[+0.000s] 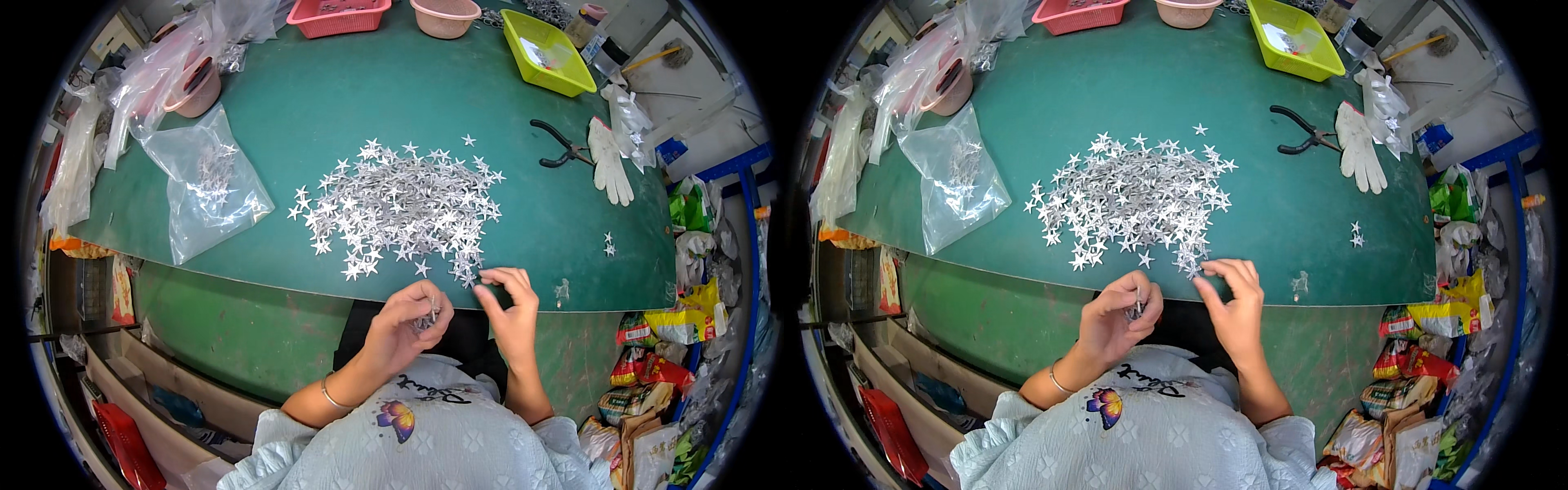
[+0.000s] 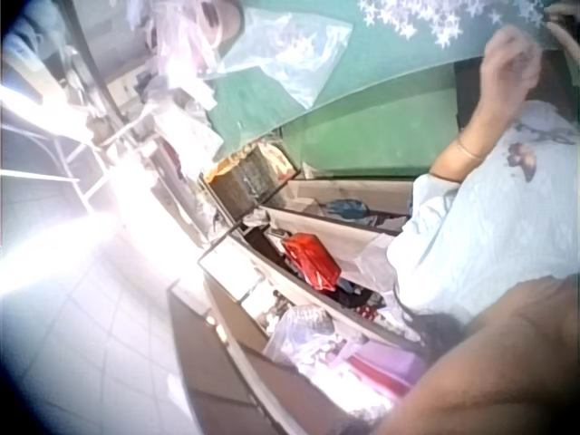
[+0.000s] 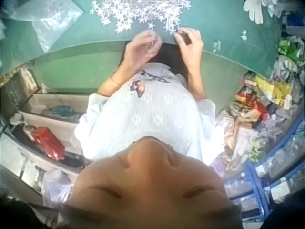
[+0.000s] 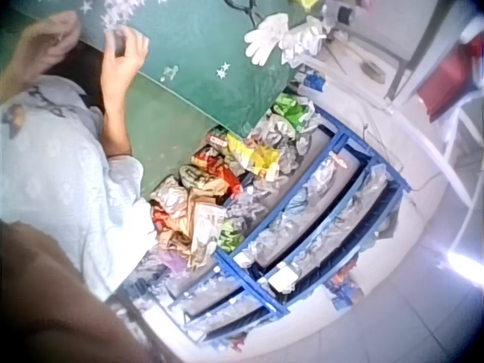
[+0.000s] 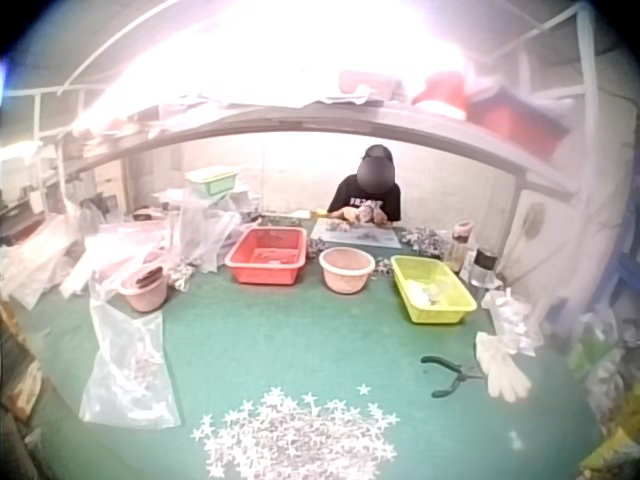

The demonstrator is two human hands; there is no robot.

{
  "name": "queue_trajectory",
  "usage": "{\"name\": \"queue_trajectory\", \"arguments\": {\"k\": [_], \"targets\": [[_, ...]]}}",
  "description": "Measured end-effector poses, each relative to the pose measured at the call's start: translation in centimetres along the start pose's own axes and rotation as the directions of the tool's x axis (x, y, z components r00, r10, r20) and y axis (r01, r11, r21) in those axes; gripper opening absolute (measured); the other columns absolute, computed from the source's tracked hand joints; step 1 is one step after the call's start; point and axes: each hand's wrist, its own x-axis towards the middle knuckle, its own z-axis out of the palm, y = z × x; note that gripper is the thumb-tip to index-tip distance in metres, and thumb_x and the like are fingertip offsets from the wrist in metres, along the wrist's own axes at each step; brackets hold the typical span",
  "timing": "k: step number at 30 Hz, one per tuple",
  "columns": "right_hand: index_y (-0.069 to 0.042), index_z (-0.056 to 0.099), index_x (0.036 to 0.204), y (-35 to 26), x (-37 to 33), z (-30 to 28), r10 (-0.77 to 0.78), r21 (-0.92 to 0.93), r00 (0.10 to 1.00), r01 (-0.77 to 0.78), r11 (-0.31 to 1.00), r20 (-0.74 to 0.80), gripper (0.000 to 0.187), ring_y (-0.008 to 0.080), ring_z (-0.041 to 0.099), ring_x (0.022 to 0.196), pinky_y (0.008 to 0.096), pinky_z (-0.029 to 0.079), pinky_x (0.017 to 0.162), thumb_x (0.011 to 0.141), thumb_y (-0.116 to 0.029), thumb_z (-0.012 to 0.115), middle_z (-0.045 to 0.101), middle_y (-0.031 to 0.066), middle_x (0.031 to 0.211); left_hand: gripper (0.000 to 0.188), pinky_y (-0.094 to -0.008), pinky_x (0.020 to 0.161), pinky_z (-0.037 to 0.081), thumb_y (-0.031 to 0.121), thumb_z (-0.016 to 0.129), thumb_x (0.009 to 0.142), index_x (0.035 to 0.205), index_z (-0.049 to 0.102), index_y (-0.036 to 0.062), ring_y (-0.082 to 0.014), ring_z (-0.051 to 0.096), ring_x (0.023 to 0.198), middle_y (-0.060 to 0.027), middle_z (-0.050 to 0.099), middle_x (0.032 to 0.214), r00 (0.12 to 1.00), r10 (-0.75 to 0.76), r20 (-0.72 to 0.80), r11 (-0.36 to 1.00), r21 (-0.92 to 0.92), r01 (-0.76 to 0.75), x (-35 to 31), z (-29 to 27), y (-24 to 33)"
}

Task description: The person sits at a green worktable and repeatedly picks up small white star-shaped pieces and thin metal pins. They insert a pin into each star and place the assembled unit into a clear plastic bag. The process is repeated continuously throughout the clip.

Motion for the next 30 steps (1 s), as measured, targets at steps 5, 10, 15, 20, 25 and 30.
{"name": "queue_trajectory", "arguments": {"k": [5, 10, 15, 20, 25, 30], "targets": [[-0.004, 0.064, 0.091, 0.3, -0.2, 0.9, -0.164, -0.349, 0.986, 0.167, 0.922, 0.039, 0.027, 0.0246, 0.051, 0.082, 0.0335, 0.035, 0.072, 0.065, -0.005, 0.072, 0.057, 0.0066, 0.09, 0.017, -0.0204, 0.04, 0.028, 0.017, 0.048, 0.083, 0.085, 0.05, 0.0003, -0.01, 0.038, 0.046, -0.0099, 0.048, 0.064, 0.997, 0.076, 0.0, 0.993, 0.093, -0.075, -0.1, -0.4, 0.0], [-0.003, 0.065, 0.087, 0.7, 0.4, 0.2, -0.178, -0.293, 0.984, 0.163, 0.942, -0.026, 0.018, 0.0239, 0.052, 0.078, 0.0326, 0.036, 0.07, 0.069, -0.002, 0.068, 0.059, 0.0078, 0.084, 0.019, -0.0206, 0.037, 0.028, 0.018, 0.046, 0.085, 0.086, 0.049, -0.0004, -0.0102, 0.033, 0.04, -0.0102, 0.046, 0.058, 0.988, 0.118, -0.1, 0.983, 0.152, -0.102, -0.1, -0.4, 0.1], [0.001, 0.064, 0.086, 0.7, 0.6, -0.2, -0.164, -0.203, 0.978, 0.136, 0.97, -0.128, 0.018, 0.0259, 0.055, 0.079, 0.0326, 0.043, 0.072, 0.069, 0.005, 0.065, 0.061, 0.0105, 0.086, 0.025, -0.0196, 0.038, 0.029, 0.021, 0.044, 0.091, 0.083, 0.053, -0.0016, -0.01, 0.035, 0.039, -0.0142, 0.053, 0.066, 0.967, 0.18, -0.182, 0.964, 0.231, -0.136, 0.2, -0.3, -0.4], [0.003, 0.063, 0.084, 0.8, 0.9, -0.8, -0.153, -0.157, 0.966, 0.122, 0.98, -0.209, 0.016, 0.0248, 0.056, 0.073, 0.0311, 0.044, 0.07, 0.069, 0.007, 0.065, 0.062, 0.0123, 0.082, 0.022, -0.0188, 0.041, 0.032, 0.018, 0.049, 0.091, 0.093, 0.058, -0.0022, -0.0087, 0.042, 0.049, -0.0121, 0.057, 0.079, 0.967, 0.155, -0.205, 0.97, 0.217, -0.109, 0.3, 0.0, -0.5], [0.004, 0.062, 0.086, 1.1, -0.3, -0.4, 0.177, 0.362, 0.971, -0.11, 0.926, -0.158, 0.009, 0.011, 0.055, 0.071, 0.0221, 0.043, 0.064, 0.078, 0.001, 0.065, 0.063, 0.0076, 0.081, 0.021, -0.0192, 0.046, 0.036, 0.015, 0.053, 0.09, 0.101, 0.059, -0.0022, -0.0077, 0.047, 0.06, -0.008, 0.06, 0.087, 0.974, 0.096, -0.205, 0.971, 0.234, -0.046, 0.3, -0.3, -0.8], [0.004, 0.062, 0.089, -0.3, -1.3, -0.2, 0.338, 0.728, 0.927, -0.344, 0.593, 0.162, 0.01, 0.0085, 0.056, 0.069, 0.0207, 0.044, 0.064, 0.082, -0.003, 0.063, 0.063, 0.0054, 0.077, 0.021, -0.0181, 0.051, 0.037, 0.013, 0.055, 0.089, 0.103, 0.059, -0.0025, -0.0063, 0.048, 0.063, -0.0032, 0.057, 0.081, 0.961, 0.119, -0.251, 0.946, 0.323, -0.033, 0.4, 0.5, -1.4]]}}
